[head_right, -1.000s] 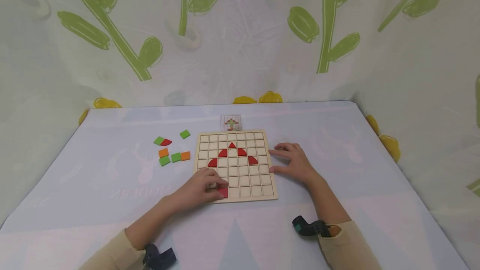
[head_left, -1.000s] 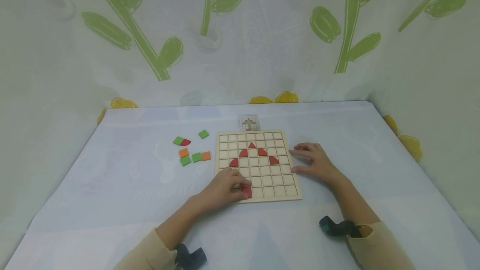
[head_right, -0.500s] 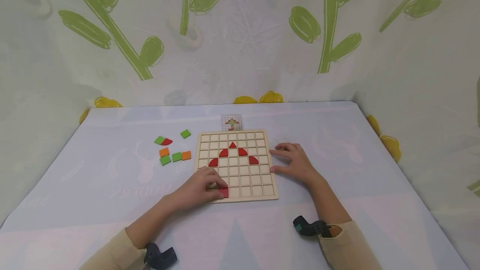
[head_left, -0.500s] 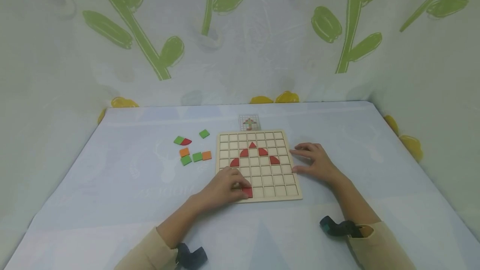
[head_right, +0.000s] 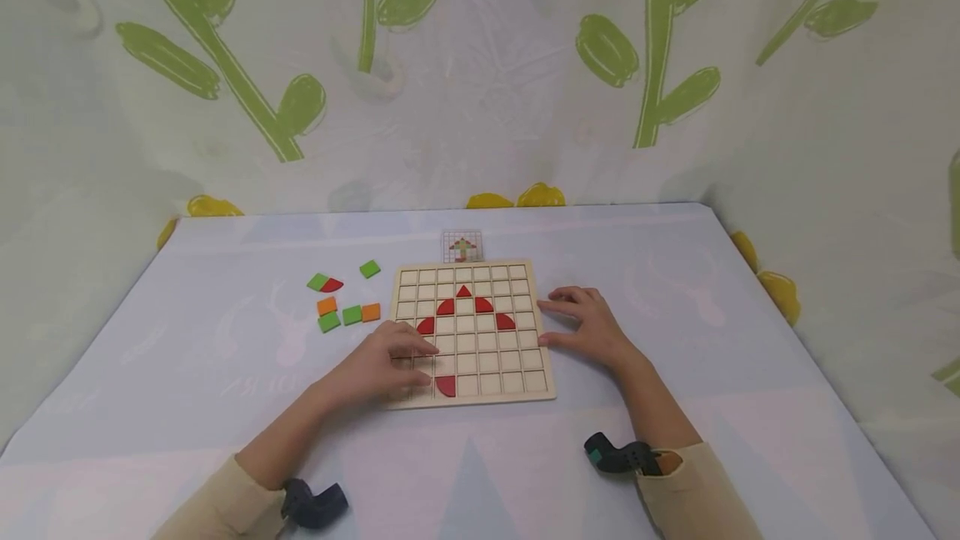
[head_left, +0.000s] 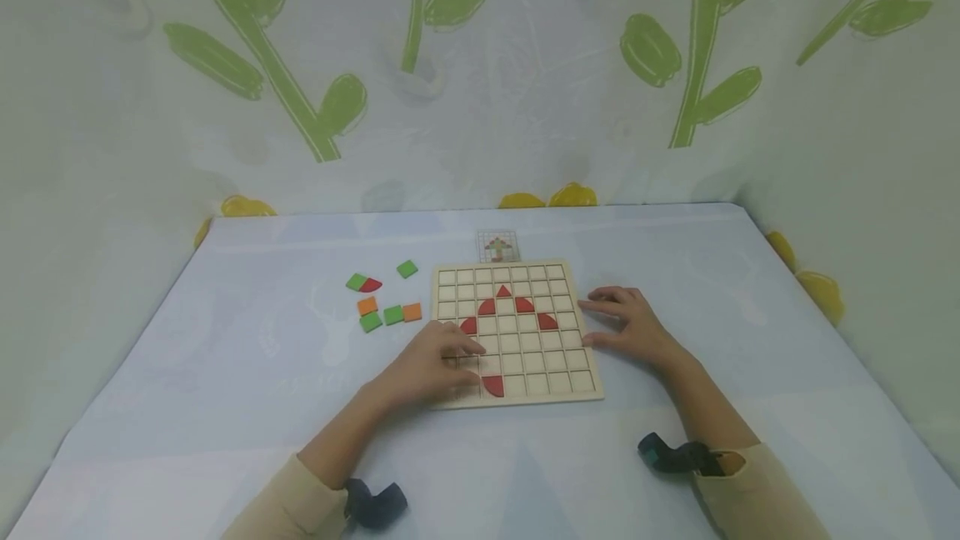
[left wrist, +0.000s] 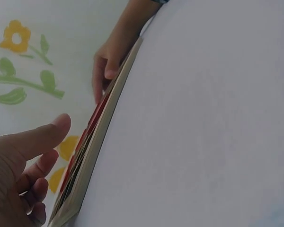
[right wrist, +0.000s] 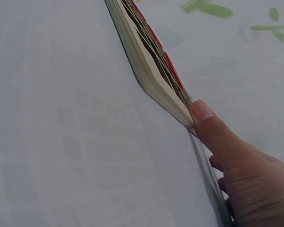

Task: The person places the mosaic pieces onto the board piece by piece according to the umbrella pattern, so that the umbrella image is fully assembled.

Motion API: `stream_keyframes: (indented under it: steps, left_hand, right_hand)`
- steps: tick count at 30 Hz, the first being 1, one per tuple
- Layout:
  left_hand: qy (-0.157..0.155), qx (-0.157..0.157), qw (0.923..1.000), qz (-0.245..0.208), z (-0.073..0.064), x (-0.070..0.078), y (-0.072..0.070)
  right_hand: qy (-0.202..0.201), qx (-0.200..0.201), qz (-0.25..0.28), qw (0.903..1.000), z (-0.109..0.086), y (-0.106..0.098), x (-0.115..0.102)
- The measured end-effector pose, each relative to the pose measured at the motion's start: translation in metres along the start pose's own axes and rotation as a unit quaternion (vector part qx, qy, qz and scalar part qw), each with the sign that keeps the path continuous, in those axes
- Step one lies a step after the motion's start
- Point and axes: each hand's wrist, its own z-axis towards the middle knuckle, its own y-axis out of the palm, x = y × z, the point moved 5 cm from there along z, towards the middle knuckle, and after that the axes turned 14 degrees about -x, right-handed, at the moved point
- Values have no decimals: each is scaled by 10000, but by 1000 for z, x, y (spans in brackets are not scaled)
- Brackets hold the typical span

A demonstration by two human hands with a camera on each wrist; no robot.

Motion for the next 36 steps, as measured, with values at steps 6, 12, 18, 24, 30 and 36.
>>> stream_keyframes:
  steps: [6,12,18,24,30,36]
  left_hand:
    - [116,374,9991,131,-5,-6,-13]
    - [-254,772,9963,272,-8,-13,-27]
    - [-757,863,9933,90,-14,-28,-42]
    - [-538,1081,9926,-156,-24,-40,-56]
    - [-688,1316,9886,-267,-31,-55,-71]
    - [-892,1539,9839,-149,-33,-69,-87]
  right_hand:
    - [13,-25,26,10000,0,0,-2]
    - [6,-23,7,10000,0,1,-1]
    - [103,-51,47,9999,0,1,-1]
    - [193,-92,63,9998,1,1,-2]
    - [272,-129,51,9995,1,1,-1]
    - [258,-110,56,9996,1,0,-1]
